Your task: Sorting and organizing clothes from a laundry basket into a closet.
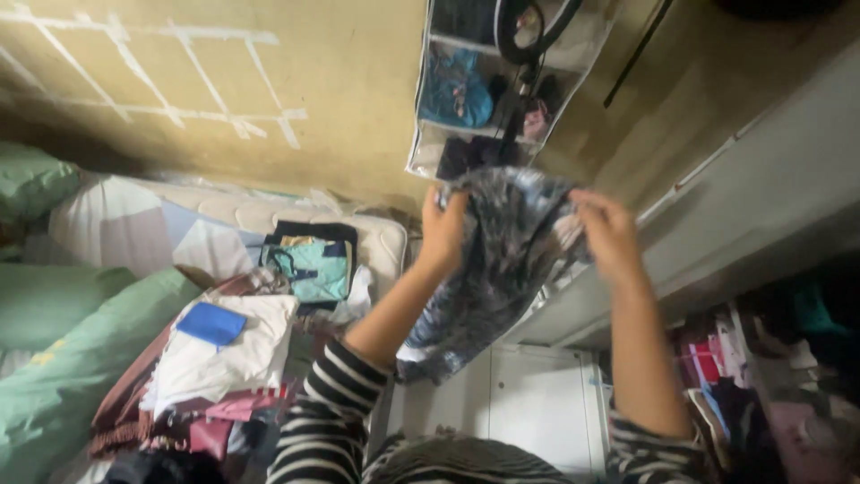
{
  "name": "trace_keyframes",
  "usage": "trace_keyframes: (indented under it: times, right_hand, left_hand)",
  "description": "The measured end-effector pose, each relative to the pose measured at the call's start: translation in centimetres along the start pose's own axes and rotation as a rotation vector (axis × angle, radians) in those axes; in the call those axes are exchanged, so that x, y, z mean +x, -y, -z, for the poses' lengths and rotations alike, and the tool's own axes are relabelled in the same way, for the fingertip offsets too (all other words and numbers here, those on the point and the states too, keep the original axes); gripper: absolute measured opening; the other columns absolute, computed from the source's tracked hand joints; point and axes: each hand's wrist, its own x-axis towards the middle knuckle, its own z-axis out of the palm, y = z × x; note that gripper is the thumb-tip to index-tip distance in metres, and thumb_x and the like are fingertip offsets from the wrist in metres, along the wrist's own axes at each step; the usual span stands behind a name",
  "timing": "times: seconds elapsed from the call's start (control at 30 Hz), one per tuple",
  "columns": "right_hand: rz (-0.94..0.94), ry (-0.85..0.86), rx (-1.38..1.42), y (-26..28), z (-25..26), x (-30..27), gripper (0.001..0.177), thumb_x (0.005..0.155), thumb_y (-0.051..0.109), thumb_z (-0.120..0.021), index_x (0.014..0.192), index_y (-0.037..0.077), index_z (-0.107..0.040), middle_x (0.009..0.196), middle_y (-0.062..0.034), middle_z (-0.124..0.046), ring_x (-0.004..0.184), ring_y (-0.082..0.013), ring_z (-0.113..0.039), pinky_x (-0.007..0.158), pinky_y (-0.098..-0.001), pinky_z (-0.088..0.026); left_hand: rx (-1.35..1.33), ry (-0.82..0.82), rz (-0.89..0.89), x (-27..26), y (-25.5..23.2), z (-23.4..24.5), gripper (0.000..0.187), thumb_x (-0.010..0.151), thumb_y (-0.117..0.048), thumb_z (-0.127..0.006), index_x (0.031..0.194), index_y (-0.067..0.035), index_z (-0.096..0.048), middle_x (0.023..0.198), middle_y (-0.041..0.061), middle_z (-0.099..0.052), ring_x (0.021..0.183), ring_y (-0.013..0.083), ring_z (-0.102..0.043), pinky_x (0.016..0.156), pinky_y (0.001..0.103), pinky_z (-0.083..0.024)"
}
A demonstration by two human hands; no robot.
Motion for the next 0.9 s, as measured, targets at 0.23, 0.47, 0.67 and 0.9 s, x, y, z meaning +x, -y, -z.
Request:
trace_keyframes:
  times: [0.23, 0.47, 0.67, 0.9]
  right_hand:
    - [-0.058, -0.051, -0.025, -0.5, -5.3, -6.7, 0.038, 0.099, 0.006, -0.055, 0.135, 0.005, -0.067, 0.097, -0.0035, -0.072, 0.075, -0.0080, -0.061, 0.067, -0.0238, -0.050]
    - [-0.314, -0.188, 0.286, 2.8, -9.9, -9.0, 0.042, 0.099, 0.013, -0.052, 0.140, 0.014, -0.057, 0.074, -0.0014, -0.066, 0.059, -0.0090, -0.059, 0.053, -0.0273, -0.053]
    - [0.149, -0.039, 0.051, 8.4, -11.0, -7.0, 0.046, 0.103, 0.009, -0.057, 0.148, 0.005, -0.055, 0.108, -0.0025, -0.063, 0.076, -0.0063, -0.054, 0.068, -0.0230, -0.050]
    - [0.360, 0.062, -0.050, 16.9, -8.5, -4.0, 0.048, 0.106, 0.010, -0.060, 0.153, 0.003, -0.050, 0.145, -0.0115, -0.058, 0.131, -0.0175, -0.055, 0.112, -0.0283, -0.043]
  left_hand:
    - [0.159, 0.000, -0.079, -3.1, 2.5, 1.4, 0.021, 0.095, -0.011, -0.061, 0.114, -0.004, -0.056, 0.093, 0.001, -0.062, 0.082, 0.0096, -0.055, 0.069, 0.027, -0.048]
    - [0.267, -0.009, -0.128, -5.1, 1.5, 1.4, 0.015, 0.090, -0.005, -0.064, 0.102, -0.002, -0.054, 0.086, 0.005, -0.059, 0.080, 0.0118, -0.055, 0.070, 0.030, -0.049]
    - [0.639, 0.304, -0.491, -5.4, -4.6, -1.5, 0.021, 0.089, -0.006, -0.068, 0.107, -0.005, -0.057, 0.097, 0.014, -0.062, 0.094, 0.0246, -0.059, 0.082, 0.040, -0.050]
    - [0.424, 0.616, -0.130, -3.3, -14.9, -3.9, 0.052, 0.089, -0.024, -0.077, 0.129, -0.007, -0.049, 0.105, 0.016, -0.063, 0.099, 0.0230, -0.060, 0.087, 0.038, -0.050]
